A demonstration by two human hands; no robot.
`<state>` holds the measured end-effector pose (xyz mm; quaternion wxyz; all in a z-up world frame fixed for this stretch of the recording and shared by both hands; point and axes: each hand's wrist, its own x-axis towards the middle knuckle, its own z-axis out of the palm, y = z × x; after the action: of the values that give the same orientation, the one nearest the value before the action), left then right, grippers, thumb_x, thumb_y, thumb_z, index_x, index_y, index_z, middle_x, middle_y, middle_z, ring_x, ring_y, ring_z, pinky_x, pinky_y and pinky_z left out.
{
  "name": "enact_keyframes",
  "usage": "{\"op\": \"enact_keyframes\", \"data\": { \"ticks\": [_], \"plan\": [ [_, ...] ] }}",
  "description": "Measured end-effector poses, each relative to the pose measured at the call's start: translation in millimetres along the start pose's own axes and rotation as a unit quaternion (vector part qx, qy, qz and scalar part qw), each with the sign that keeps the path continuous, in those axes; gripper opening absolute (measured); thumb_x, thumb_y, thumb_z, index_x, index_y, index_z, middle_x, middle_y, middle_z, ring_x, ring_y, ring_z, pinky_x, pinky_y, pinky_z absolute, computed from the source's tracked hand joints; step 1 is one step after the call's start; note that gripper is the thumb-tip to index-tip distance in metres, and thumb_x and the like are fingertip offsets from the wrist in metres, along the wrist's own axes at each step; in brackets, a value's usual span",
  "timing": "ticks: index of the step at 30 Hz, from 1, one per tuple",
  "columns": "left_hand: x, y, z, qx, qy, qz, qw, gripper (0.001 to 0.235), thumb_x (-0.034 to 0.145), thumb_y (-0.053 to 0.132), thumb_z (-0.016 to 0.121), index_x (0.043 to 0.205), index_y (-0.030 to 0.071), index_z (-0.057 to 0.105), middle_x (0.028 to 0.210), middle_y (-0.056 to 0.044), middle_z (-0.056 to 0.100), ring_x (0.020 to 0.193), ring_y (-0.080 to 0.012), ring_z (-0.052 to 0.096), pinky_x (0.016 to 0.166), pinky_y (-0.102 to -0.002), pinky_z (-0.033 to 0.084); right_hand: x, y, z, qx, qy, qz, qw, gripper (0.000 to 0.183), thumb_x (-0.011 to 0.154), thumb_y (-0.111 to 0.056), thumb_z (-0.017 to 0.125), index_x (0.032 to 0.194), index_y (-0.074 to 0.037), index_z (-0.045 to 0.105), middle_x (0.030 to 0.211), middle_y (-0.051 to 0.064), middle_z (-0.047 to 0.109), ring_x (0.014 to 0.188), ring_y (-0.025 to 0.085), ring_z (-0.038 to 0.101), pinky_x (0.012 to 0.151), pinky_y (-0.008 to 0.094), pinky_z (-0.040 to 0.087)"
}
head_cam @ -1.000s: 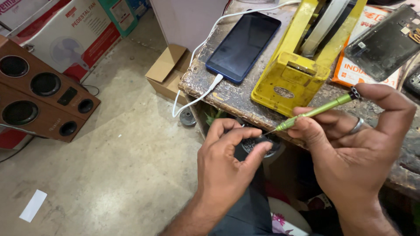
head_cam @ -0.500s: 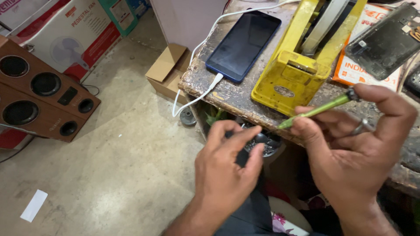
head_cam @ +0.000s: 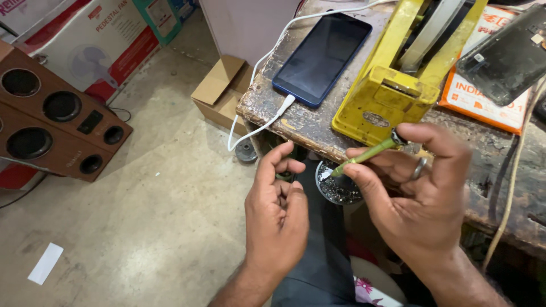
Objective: The person uses a green-handled screwdriver to remove screws from a disassembled mobile phone. They place the screws into a small metal container and continue working on the phone chassis.
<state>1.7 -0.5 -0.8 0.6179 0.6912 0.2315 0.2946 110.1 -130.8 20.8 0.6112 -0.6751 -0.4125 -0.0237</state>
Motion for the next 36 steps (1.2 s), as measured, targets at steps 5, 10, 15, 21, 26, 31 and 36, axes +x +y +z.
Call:
{"op": "enact_keyframes", "data": {
  "ticks": [5,10,15,21,26,31,36],
  "plan": [
    [1,2,1,-0.007,-0.009,-0.002,1.000,0.049,0.090,-0.005,0.055,0.139,0.003,0.056,0.112,-0.004,0.066,0.063,0.0002,0.049,0.052,-0.016,0.040,0,-2,-2,-0.004,0.018,0.013,1.000,0.061,0.098,0.015,0.067,0.137,-0.006,0.026,0.120,0.017,0.059,0.108,0.026,0.076,0.094,0.033,0.067],
    [1,6,1,0.018,-0.014,0.024,0.999,0.036,0.091,-0.002,0.063,0.126,0.003,0.069,0.106,-0.004,0.066,0.065,0.0003,0.050,0.054,-0.016,0.043,3,-7,-7,0.010,0.045,0.022,0.999,0.060,0.099,0.014,0.065,0.138,-0.007,0.025,0.119,0.021,0.061,0.106,0.026,0.075,0.096,0.035,0.067],
    [0,12,2,0.069,-0.023,0.098,0.993,0.039,0.081,0.006,0.081,0.119,0.006,0.072,0.106,-0.005,0.065,0.059,-0.0026,0.048,0.052,-0.018,0.043,10,-16,-16,0.018,0.062,0.095,0.993,0.059,0.102,0.011,0.063,0.140,-0.007,0.023,0.113,0.026,0.069,0.105,0.027,0.076,0.087,0.035,0.069],
    [3,14,9,0.072,-0.034,0.099,0.992,0.035,0.080,0.014,0.088,0.113,0.009,0.079,0.097,-0.002,0.069,0.056,-0.0034,0.047,0.049,-0.020,0.040,15,-21,-19,-0.002,0.053,0.104,0.993,0.057,0.101,0.010,0.060,0.140,-0.007,0.021,0.113,0.028,0.069,0.101,0.026,0.075,0.084,0.035,0.069],
    [5,17,11,0.073,-0.025,0.082,0.994,0.038,0.078,0.015,0.089,0.114,0.007,0.078,0.099,-0.002,0.072,0.055,-0.0021,0.049,0.047,-0.019,0.041,16,-20,-19,0.011,0.057,0.111,0.992,0.058,0.102,0.011,0.059,0.141,-0.007,0.020,0.115,0.028,0.069,0.102,0.026,0.075,0.085,0.035,0.069],
    [5,17,10,0.052,-0.021,0.051,0.997,0.037,0.078,0.017,0.089,0.111,0.005,0.078,0.098,-0.002,0.074,0.054,-0.0012,0.048,0.046,-0.019,0.039,13,-18,-20,0.009,0.056,0.102,0.993,0.058,0.103,0.012,0.058,0.142,-0.008,0.020,0.117,0.029,0.068,0.105,0.027,0.075,0.087,0.036,0.069],
    [6,15,12,0.061,-0.025,0.076,0.995,0.034,0.081,0.014,0.088,0.111,0.004,0.078,0.094,-0.003,0.075,0.054,-0.0018,0.047,0.047,-0.020,0.039,11,-16,-20,-0.003,0.044,0.073,0.996,0.058,0.106,0.012,0.057,0.144,-0.007,0.019,0.121,0.030,0.066,0.113,0.029,0.074,0.092,0.037,0.070]
  ]
}}
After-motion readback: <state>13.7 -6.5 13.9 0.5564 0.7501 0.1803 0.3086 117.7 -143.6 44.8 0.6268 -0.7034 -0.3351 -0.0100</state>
